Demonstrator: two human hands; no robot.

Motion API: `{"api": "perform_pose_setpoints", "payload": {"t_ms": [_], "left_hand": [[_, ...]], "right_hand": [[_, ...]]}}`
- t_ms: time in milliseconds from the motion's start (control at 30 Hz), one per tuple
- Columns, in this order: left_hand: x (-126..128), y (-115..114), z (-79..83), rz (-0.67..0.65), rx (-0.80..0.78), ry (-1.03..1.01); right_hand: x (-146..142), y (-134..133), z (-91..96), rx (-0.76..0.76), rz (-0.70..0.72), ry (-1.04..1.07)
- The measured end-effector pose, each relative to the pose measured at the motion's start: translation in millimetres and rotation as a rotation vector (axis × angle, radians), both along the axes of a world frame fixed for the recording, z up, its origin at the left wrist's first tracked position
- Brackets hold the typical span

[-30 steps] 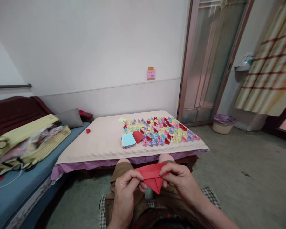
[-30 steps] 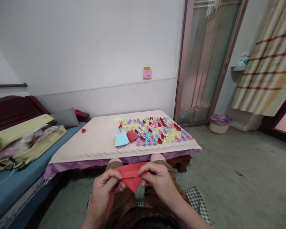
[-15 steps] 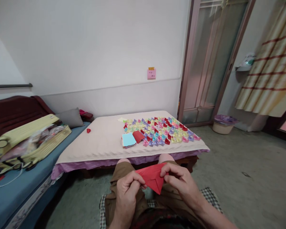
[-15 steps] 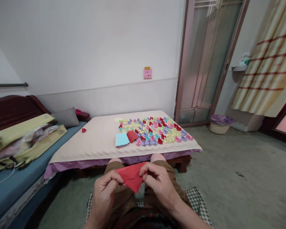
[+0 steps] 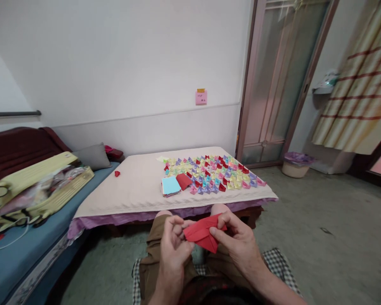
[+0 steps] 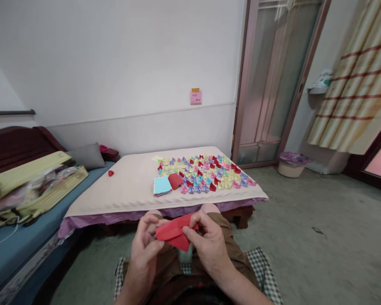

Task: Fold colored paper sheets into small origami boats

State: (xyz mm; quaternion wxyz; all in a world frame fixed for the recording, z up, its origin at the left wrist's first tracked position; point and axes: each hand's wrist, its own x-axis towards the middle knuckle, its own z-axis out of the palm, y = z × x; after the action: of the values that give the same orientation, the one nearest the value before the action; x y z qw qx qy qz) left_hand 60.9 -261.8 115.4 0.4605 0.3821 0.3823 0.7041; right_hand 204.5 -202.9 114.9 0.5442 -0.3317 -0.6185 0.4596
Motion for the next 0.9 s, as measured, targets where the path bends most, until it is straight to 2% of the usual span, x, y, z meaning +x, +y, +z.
{"api": "perform_pose_setpoints", "payload": {"t_ms": [100, 267, 400, 467, 533, 600, 767, 833, 900], "left_hand": [[10.5, -0.9, 2.6, -0.081, -0.090, -0.195], [15.9, -6.8, 6.0, -0.130, -0.094, -0.197], [12.8, -3.3, 2.6, -0.037, -0.194, -0.093], [11.5, 1.7, -3.0, 0.061, -0.241, -0.037], [11.3, 6.0, -8.7, 0.176, -0.246, -0.015], [12.5, 7.8, -11.9, 0.220, -0.233, -0.026], [18.6, 3.1, -10.2, 0.071, -0.230, -0.086], [19.4, 1.8, -10.7, 0.064, -0.202, -0.100], [18.2, 2.3, -13.3, 0.076, -0.171, -0.100]], "right_hand": [[-0.4, -0.6, -2.1, 0.038, -0.001, -0.027], [-1.1, -0.9, -8.1, 0.185, -0.008, -0.108], [-1.6, -2.2, -8.3, 0.271, -0.014, -0.160], [-1.9, -2.6, -7.6, 0.305, -0.018, -0.174], [-1.7, -2.3, -7.2, 0.331, -0.032, -0.181], [-1.0, -1.9, -7.4, 0.341, -0.046, -0.185], [-0.8, -2.9, -10.8, 0.287, -0.020, -0.153], [-2.5, -3.2, -11.9, 0.187, -0.003, -0.068], [-4.6, -2.4, -11.5, 0.008, 0.062, 0.064]]}}
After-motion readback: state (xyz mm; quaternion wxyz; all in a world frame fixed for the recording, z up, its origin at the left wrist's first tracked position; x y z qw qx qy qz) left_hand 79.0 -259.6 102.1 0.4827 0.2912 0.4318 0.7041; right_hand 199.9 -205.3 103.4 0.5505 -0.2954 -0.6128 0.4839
